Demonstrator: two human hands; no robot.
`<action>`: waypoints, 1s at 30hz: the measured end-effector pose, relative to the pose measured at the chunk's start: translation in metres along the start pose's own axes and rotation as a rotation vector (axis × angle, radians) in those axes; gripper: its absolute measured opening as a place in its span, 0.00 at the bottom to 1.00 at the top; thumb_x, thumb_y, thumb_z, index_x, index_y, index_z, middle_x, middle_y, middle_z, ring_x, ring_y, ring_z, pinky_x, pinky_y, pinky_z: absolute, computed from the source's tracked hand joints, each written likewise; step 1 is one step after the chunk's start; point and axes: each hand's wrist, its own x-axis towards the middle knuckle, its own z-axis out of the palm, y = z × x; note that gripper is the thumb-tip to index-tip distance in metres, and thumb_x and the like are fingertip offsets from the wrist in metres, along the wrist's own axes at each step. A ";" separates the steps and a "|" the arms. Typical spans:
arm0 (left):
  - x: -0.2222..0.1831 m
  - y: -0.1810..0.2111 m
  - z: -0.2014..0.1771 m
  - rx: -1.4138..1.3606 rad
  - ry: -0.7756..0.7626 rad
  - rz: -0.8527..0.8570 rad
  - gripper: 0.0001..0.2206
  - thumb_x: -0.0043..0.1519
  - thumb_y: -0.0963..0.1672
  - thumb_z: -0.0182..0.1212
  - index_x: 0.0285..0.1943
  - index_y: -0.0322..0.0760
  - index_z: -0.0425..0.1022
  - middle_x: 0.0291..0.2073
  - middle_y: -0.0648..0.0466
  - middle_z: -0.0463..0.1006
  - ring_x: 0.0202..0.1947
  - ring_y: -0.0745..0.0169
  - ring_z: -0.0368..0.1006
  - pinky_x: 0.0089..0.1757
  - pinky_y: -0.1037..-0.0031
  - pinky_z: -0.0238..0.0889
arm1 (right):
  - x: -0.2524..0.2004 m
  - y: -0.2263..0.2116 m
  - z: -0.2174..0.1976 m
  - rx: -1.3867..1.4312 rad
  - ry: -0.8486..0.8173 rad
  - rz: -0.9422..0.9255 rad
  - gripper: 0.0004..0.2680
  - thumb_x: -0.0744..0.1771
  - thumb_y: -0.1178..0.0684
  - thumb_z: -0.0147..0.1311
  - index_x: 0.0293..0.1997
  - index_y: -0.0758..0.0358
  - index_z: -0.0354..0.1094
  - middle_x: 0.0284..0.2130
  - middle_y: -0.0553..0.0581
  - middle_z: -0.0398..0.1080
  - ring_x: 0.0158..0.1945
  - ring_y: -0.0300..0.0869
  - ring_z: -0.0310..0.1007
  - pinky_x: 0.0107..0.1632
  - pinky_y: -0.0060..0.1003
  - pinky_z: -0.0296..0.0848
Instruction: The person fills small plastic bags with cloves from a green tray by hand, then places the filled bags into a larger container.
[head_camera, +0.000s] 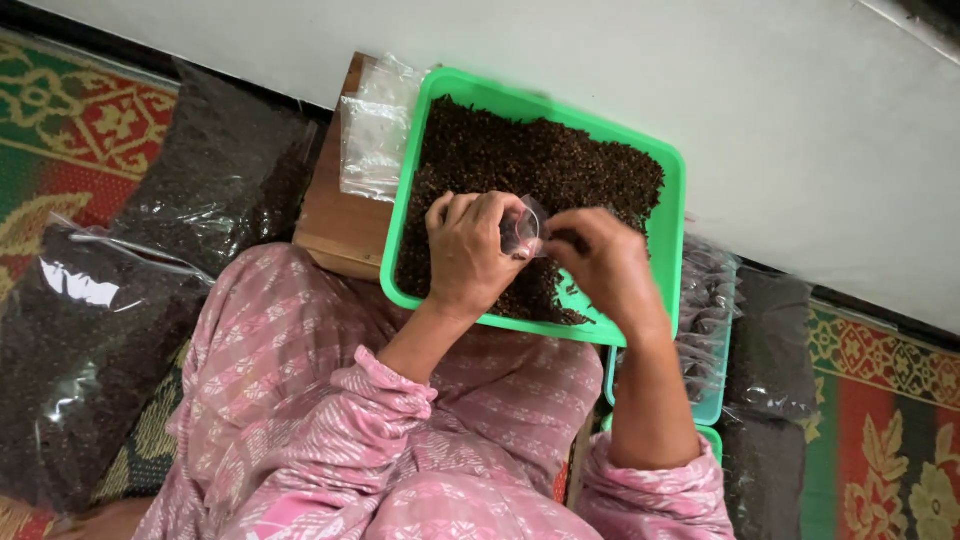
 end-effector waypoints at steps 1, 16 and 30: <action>0.000 0.001 -0.001 -0.002 -0.001 -0.003 0.22 0.45 0.49 0.76 0.45 0.54 0.69 0.33 0.65 0.77 0.44 0.63 0.73 0.58 0.56 0.56 | 0.003 -0.009 -0.012 -0.001 -0.003 0.001 0.11 0.62 0.59 0.68 0.47 0.53 0.77 0.40 0.56 0.76 0.45 0.53 0.79 0.47 0.45 0.80; 0.005 0.008 -0.014 -0.039 -0.052 0.014 0.24 0.50 0.46 0.79 0.49 0.49 0.67 0.34 0.61 0.75 0.43 0.58 0.73 0.57 0.51 0.59 | 0.014 -0.040 -0.039 0.000 0.004 -0.032 0.12 0.68 0.59 0.60 0.59 0.59 0.72 0.52 0.66 0.71 0.47 0.55 0.78 0.44 0.48 0.82; 0.000 0.002 0.001 0.000 0.035 -0.013 0.22 0.45 0.48 0.74 0.46 0.55 0.68 0.32 0.66 0.77 0.43 0.63 0.73 0.57 0.56 0.57 | -0.032 0.019 0.008 -0.006 -0.068 0.100 0.10 0.63 0.59 0.66 0.45 0.52 0.76 0.36 0.55 0.75 0.39 0.52 0.80 0.42 0.45 0.79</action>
